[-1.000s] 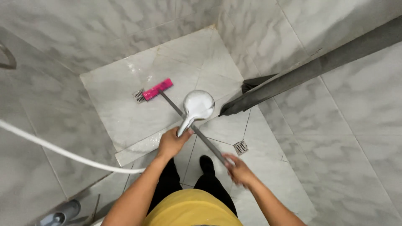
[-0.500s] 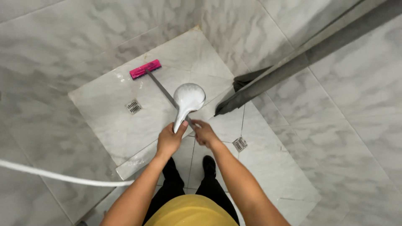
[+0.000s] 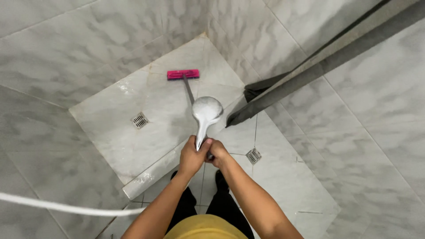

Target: The person turns on the shower faucet and uses the handheld showerhead to rinse the shower walls and floor. They then use a long-handled brush to scrub the floor and walls while rinsing with the showerhead.

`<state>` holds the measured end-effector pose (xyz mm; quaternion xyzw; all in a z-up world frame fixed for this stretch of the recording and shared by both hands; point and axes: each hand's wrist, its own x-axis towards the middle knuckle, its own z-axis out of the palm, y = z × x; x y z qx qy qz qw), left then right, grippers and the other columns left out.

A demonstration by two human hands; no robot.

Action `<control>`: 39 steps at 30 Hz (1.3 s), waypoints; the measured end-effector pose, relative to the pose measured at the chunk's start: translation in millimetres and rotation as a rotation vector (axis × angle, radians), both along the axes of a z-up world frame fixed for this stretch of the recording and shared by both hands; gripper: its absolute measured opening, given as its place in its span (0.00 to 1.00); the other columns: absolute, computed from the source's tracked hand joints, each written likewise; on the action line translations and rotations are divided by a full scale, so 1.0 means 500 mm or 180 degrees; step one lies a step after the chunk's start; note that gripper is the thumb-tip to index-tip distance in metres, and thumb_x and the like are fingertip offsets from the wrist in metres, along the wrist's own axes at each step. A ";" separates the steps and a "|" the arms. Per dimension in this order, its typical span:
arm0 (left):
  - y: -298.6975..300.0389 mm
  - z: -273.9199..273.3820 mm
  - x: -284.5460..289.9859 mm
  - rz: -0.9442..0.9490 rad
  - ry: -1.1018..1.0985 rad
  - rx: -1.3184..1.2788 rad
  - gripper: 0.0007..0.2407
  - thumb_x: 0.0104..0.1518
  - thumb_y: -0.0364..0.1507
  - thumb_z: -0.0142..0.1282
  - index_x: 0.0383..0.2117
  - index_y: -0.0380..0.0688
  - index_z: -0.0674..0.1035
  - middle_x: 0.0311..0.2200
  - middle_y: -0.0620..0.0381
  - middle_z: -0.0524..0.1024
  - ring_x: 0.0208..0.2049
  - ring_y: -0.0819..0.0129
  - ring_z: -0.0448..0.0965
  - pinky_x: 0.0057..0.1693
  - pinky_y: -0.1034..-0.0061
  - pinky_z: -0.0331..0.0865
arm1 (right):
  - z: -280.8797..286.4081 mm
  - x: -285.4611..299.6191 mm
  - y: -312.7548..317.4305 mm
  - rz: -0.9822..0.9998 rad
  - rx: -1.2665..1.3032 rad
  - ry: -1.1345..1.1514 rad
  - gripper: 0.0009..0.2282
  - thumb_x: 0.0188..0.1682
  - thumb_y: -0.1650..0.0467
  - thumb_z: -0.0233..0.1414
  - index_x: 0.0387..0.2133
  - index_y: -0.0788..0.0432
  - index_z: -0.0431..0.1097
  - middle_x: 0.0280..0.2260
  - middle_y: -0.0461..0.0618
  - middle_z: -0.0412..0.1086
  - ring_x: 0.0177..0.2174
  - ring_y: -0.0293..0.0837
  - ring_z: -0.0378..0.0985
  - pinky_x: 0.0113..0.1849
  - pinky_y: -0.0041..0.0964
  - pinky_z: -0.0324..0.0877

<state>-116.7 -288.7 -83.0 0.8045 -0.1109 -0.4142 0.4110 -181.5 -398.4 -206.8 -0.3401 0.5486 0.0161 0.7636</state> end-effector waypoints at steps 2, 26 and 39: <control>-0.009 0.013 0.003 0.0087 0.0025 -0.0160 0.23 0.56 0.50 0.58 0.41 0.41 0.74 0.39 0.34 0.78 0.48 0.41 0.79 0.52 0.54 0.72 | -0.003 0.009 -0.002 -0.0088 -0.0180 0.0058 0.13 0.57 0.64 0.46 0.44 0.62 0.70 0.26 0.55 0.69 0.21 0.49 0.72 0.21 0.42 0.71; -0.306 0.001 0.065 0.0188 -0.0878 -0.0422 0.18 0.50 0.50 0.66 0.33 0.53 0.78 0.23 0.41 0.76 0.35 0.42 0.81 0.42 0.62 0.72 | 0.079 -0.261 -0.318 0.0694 -0.0762 0.0665 0.22 0.60 0.62 0.41 0.66 0.53 0.51 0.15 0.53 0.61 0.10 0.47 0.64 0.13 0.37 0.61; -0.435 0.027 0.148 0.1233 -0.1681 -0.0557 0.18 0.52 0.51 0.66 0.28 0.52 0.77 0.16 0.41 0.69 0.23 0.43 0.74 0.32 0.61 0.65 | -0.144 -0.162 -0.615 0.2144 -0.1453 0.0870 0.22 0.58 0.58 0.36 0.65 0.47 0.53 0.29 0.58 0.70 0.20 0.46 0.74 0.17 0.36 0.70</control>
